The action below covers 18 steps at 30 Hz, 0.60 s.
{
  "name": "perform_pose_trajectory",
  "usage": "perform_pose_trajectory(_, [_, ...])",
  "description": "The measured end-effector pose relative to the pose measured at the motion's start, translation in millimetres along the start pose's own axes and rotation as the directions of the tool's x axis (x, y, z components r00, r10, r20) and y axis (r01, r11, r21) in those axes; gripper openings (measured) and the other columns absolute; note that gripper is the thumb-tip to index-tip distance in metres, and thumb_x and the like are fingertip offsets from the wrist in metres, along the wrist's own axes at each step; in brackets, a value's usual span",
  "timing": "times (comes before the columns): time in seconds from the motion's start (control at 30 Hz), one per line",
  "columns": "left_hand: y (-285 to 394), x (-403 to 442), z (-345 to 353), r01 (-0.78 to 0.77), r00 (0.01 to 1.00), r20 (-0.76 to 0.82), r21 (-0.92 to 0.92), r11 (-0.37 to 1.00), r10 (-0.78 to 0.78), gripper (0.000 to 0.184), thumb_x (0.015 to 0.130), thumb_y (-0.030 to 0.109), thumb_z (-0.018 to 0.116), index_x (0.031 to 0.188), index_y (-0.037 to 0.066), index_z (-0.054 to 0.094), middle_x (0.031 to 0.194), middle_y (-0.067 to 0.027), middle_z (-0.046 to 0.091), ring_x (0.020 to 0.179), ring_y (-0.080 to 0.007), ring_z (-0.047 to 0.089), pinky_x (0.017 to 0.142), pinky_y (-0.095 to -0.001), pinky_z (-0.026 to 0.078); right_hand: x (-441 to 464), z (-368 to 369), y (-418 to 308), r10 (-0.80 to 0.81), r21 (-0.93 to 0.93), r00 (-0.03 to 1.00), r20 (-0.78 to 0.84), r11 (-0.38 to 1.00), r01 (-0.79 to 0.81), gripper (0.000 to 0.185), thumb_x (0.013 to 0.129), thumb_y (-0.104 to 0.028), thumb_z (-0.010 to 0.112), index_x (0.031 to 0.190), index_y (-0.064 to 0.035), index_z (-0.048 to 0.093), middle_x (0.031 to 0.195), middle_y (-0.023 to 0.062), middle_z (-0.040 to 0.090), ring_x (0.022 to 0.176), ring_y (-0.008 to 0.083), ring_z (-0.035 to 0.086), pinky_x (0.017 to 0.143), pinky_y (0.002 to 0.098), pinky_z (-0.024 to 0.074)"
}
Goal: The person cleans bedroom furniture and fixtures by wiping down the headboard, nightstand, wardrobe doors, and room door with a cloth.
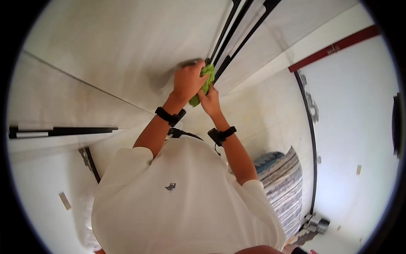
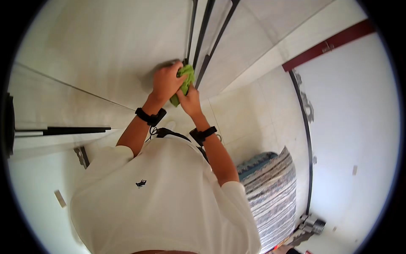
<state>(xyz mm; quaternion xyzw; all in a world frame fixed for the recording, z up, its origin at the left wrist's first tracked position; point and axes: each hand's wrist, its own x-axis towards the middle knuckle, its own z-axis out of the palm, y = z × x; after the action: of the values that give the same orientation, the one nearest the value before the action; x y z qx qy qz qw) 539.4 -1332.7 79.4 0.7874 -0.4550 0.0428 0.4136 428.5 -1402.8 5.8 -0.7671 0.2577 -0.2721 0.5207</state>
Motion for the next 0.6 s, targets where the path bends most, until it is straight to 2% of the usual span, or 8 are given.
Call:
perform_pose_trajectory(0.03, [-7.0,-4.4,2.9,-0.016,0.994,0.106,0.070,0.997,0.008,0.023,0.082,0.022,0.072,0.098,0.011,0.060,0.067,-0.0137,0.064,0.065,-0.0361,0.064,0.057,-0.0447,0.051,0.3,3.5,6.6,0.073,-0.188,0.992,0.106,0.981,-0.052,0.042,0.085,-0.025,0.074,0.108,0.0055,0.057,0.091,0.0161,0.070,0.085,0.0241,0.070,0.073,0.0382,0.0541])
perform_pose_trajectory(0.2, [-14.8,-53.9,10.8,0.041,0.992,0.115,0.093,0.995,-0.052,0.025,0.082,0.023,0.072,0.097,0.008,0.059,0.071,-0.0144,0.065,0.068,-0.0364,0.064,0.058,-0.0434,0.050,-43.5,-0.4,41.6,0.140,-0.083,0.966,0.217,0.989,-0.124,0.053,0.083,-0.033,0.077,0.112,0.0032,0.050,0.098,0.0197,0.070,0.092,0.0322,0.071,0.076,0.0398,0.0544])
perform_pose_trajectory(0.3, [0.7,-74.0,16.8,0.156,0.970,0.201,-0.076,0.985,-0.138,0.023,0.084,0.015,0.071,0.100,0.005,0.058,0.078,-0.0157,0.066,0.073,-0.0346,0.067,0.062,-0.0398,0.053,-55.6,-28.5,54.6,0.213,-0.042,0.952,0.219,0.977,-0.209,0.065,0.080,-0.036,0.080,0.118,0.0019,0.042,0.103,0.0212,0.070,0.094,0.0340,0.070,0.079,0.0395,0.0547])
perform_pose_trajectory(0.37, [9.2,-83.9,27.7,0.079,0.996,0.062,-0.316,0.945,-0.063,0.024,0.085,0.011,0.069,0.105,0.004,0.058,0.086,-0.0170,0.068,0.079,-0.0370,0.068,0.069,-0.0394,0.056,-48.5,-48.6,61.8,0.192,-0.061,0.966,0.175,0.981,-0.184,0.059,0.081,-0.032,0.080,0.117,0.0034,0.048,0.109,0.0157,0.068,0.097,0.0233,0.069,0.082,0.0357,0.0536])
perform_pose_trajectory(0.43, [25.3,-83.6,23.5,0.077,0.997,0.039,-0.347,0.935,-0.067,0.024,0.090,0.006,0.065,0.111,0.000,0.056,0.094,-0.0195,0.069,0.085,-0.0331,0.071,0.074,-0.0361,0.057,-37.2,-67.7,61.9,0.226,-0.084,0.955,0.189,0.973,-0.214,0.055,0.084,-0.031,0.079,0.117,0.0039,0.052,0.108,0.0155,0.067,0.096,0.0217,0.067,0.082,0.0351,0.0525])
perform_pose_trajectory(0.5, [33.9,-74.2,24.4,0.203,0.973,0.021,-0.547,0.812,-0.230,0.021,0.094,0.006,0.061,0.112,-0.002,0.055,0.098,-0.0198,0.070,0.089,-0.0245,0.072,0.075,-0.0325,0.057,-21.4,-87.1,62.1,-0.033,-0.142,0.944,0.329,0.986,0.083,0.049,0.089,-0.028,0.074,0.121,0.0040,0.054,0.104,0.0132,0.067,0.095,0.0186,0.064,0.082,0.0323,0.0506])
perform_pose_trajectory(0.53, [38.1,-67.1,26.4,0.191,0.976,0.013,-0.541,0.819,-0.219,0.021,0.094,0.006,0.061,0.112,-0.002,0.055,0.098,-0.0198,0.070,0.089,-0.0245,0.072,0.075,-0.0325,0.057,-15.6,-97.4,56.7,0.040,-0.007,0.907,0.419,0.999,-0.040,0.044,0.094,-0.021,0.066,0.128,0.0015,0.052,0.104,0.0088,0.063,0.092,0.0145,0.059,0.083,0.0294,0.0485])
perform_pose_trajectory(0.6, [45.5,-54.2,30.6,0.086,0.976,-0.101,-0.628,0.773,-0.190,0.022,0.095,0.006,0.058,0.114,-0.004,0.054,0.100,-0.0198,0.069,0.091,-0.0186,0.070,0.077,-0.0298,0.055,-1.8,-123.7,37.6,-0.006,0.123,0.880,0.475,0.991,-0.060,0.038,0.095,-0.017,0.063,0.127,0.0003,0.053,0.103,0.0061,0.061,0.090,0.0132,0.057,0.082,0.0285,0.0480])
